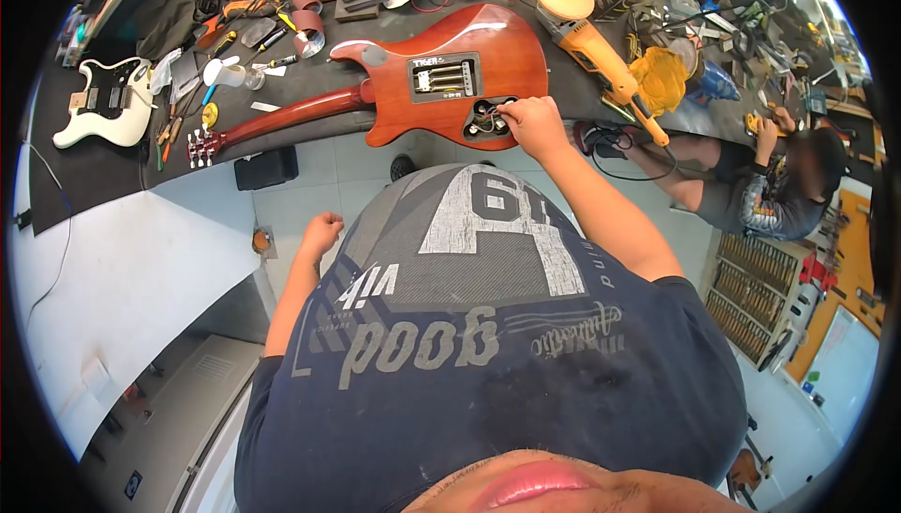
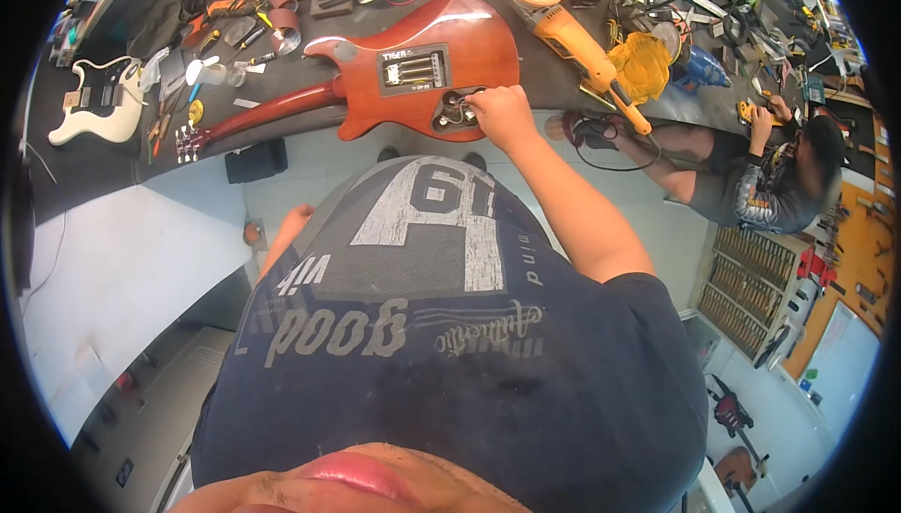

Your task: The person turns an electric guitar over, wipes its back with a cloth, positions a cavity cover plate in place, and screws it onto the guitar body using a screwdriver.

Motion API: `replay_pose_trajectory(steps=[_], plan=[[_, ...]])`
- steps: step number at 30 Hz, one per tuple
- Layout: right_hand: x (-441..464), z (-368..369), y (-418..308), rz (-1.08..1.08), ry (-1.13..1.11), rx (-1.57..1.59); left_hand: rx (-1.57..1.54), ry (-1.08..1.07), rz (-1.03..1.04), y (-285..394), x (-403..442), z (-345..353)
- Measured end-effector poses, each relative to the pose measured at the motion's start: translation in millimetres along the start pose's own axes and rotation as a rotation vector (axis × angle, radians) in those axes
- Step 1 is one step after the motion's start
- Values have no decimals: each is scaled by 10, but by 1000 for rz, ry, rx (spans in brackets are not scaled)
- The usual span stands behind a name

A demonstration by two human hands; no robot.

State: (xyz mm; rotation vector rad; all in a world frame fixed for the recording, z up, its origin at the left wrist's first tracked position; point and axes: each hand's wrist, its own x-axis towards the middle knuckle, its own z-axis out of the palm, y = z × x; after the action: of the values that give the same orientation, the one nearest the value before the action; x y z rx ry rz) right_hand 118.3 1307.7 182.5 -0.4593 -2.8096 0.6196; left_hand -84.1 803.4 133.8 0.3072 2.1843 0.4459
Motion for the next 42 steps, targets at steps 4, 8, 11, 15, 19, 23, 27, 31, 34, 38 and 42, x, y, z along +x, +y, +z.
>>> replay_pose_trajectory(steps=[4, 8, 11, 15, 19, 23, 27, 31, 34, 38, 42], plan=[[21, -17, -21, -55, 4, -9, 31, -35, -44, -202, 23, 106], [53, -10, -32, -76, -42, -11, -133, -58, -79, -678, 131, 304], [73, 18, -21, -104, -108, 0, -137, -47, -89, -903, 181, 423], [142, -26, -33, -129, -110, -43, -105, -5, -100, -846, 117, 464], [147, 24, -41, -128, -83, -68, -156, 9, -74, -826, 150, 532], [156, 122, -9, -55, -145, -15, -177, -17, -51, -767, 184, 474], [156, 65, -32, -50, -201, -18, -184, 0, -65, -761, 212, 454], [107, -56, -71, -63, -175, -16, -227, -28, -51, -892, 286, 454], [64, -157, -42, -52, -182, 5, -272, -36, -93, -839, 279, 423], [1, -242, -22, -1, -165, 75, -330, -40, -134, -844, 329, 415], [-69, -289, 2, 30, -92, 125, -138, 13, -64, -714, 320, 342]])
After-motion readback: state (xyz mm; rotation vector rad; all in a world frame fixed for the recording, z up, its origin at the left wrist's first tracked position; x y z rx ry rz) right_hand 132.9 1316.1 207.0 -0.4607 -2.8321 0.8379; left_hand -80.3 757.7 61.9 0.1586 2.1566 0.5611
